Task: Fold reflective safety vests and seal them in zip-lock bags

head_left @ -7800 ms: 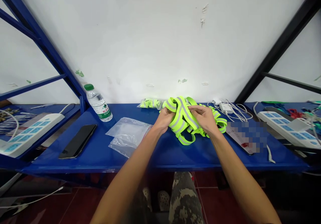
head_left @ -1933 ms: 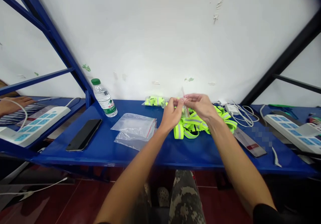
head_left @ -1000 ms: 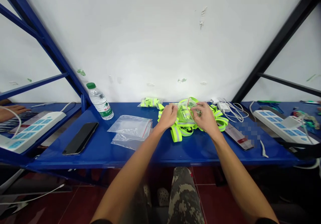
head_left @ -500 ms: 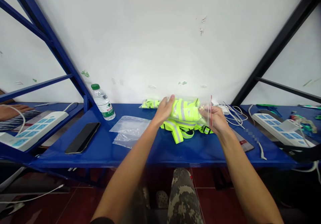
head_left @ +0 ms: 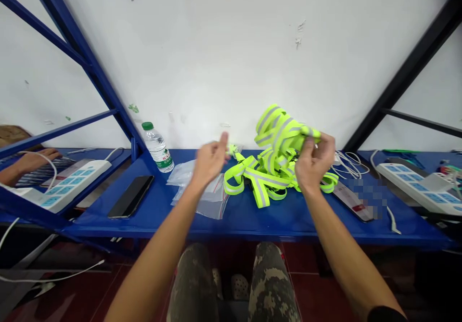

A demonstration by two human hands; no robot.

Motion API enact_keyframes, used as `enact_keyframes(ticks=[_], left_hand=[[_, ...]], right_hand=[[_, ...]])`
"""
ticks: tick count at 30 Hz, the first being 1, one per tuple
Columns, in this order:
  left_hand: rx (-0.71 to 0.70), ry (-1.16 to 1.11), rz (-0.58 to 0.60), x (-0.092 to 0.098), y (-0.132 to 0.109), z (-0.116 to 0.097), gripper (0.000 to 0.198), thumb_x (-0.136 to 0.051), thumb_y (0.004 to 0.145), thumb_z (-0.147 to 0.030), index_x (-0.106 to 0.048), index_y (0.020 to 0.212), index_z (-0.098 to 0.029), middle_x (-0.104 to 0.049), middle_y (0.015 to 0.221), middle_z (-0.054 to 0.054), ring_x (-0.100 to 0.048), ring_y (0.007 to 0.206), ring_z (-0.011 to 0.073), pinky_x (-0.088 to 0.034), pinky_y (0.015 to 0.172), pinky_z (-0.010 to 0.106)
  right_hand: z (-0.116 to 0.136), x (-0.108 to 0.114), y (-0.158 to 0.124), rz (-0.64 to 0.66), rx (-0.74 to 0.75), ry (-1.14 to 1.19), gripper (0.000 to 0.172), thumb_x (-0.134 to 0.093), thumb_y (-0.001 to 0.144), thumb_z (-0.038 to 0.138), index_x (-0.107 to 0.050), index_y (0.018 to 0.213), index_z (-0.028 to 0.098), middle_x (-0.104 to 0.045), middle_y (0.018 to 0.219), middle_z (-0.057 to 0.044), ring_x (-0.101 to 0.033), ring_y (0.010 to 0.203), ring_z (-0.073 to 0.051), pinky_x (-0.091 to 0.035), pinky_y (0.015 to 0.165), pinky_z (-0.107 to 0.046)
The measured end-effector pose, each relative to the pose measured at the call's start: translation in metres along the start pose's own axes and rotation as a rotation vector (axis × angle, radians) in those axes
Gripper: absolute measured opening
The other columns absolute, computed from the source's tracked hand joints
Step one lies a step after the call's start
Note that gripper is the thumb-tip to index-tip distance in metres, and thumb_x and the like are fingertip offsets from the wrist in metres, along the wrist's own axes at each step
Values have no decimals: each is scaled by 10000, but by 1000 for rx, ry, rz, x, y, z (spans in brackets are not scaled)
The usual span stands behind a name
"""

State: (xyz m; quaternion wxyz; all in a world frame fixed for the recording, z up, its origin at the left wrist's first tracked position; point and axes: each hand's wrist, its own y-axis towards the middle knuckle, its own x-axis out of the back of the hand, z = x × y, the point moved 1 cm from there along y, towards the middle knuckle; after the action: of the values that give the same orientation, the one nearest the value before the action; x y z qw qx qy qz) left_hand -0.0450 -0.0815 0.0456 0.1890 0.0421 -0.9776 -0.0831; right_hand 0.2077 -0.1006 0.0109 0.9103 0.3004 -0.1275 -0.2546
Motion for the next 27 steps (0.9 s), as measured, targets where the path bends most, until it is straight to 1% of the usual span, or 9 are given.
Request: enact_keyframes(ticks=[2,4,6,10,13,17,19,22,27], left_hand=[[116,-397,348,-40,0,-8,735,-319,861,-762,-682,960,-130,-719,939,162,-682,890,270,-546,748,376],[150,-713,394,-67,6,-7,536,-516,868,-630,-665,1042,-146,-719,1042,128,-686,931,242,-555,790,356],[162,-899,376,-84,12,2,396,-682,825,-446,-652,1078,-143,-706,1120,112,-679,987,229,-549,855,343],[133,-1078,464,-110,13,19,463,-664,840,-490,-642,1135,-134,-692,1172,132,-652,1085,257,-516,951,383],[128,-1057,452,-124,13,24,524,-633,828,-579,-644,1143,-161,-693,1172,116,-637,1117,267,-490,983,396],[316,-766,404,-119,19,26,669,-568,759,-745,-670,1084,-169,-702,1118,125,-629,1108,306,-486,972,450],[355,-799,438,-110,22,25,747,-509,736,-809,-669,1090,-171,-698,1118,135,-632,1099,313,-497,954,460],[314,-990,533,-105,23,23,682,-553,764,-743,-659,1121,-171,-699,1117,129,-642,1084,295,-507,949,455],[220,-1042,520,-120,20,30,430,-759,760,-387,-662,1108,-153,-715,1087,107,-651,1066,254,-483,998,438]], right_hand=[[21,-8,-14,189,226,-15,232,-481,922,361,-620,1066,241,-651,1210,-96,-549,1250,-260,-439,1060,-443],[31,-7,-22,528,350,-16,125,-567,878,295,-681,906,251,-713,1096,-53,-559,1243,-256,-395,1105,-453],[29,1,-22,678,290,-17,111,-607,859,300,-702,837,247,-733,1022,-40,-601,1181,-252,-444,1056,-449],[6,9,-7,502,-31,-104,211,-670,805,395,-685,881,199,-715,974,-79,-676,904,-230,-561,776,-372],[-5,1,2,528,-61,-166,323,-739,720,347,-623,971,180,-671,904,-57,-644,742,-192,-542,672,-332],[-7,-4,4,387,313,-417,325,-631,772,178,-584,1093,189,-621,857,-49,-588,733,-203,-498,682,-354],[-8,-4,0,337,555,-553,249,-547,818,119,-614,1049,186,-634,901,-92,-585,858,-249,-484,779,-405],[-12,-5,-7,450,734,-574,158,-527,877,162,-641,983,189,-663,951,-117,-573,989,-283,-454,898,-456],[-14,0,5,390,326,-339,192,-583,887,344,-652,965,183,-682,979,-90,-620,911,-231,-499,811,-374]])
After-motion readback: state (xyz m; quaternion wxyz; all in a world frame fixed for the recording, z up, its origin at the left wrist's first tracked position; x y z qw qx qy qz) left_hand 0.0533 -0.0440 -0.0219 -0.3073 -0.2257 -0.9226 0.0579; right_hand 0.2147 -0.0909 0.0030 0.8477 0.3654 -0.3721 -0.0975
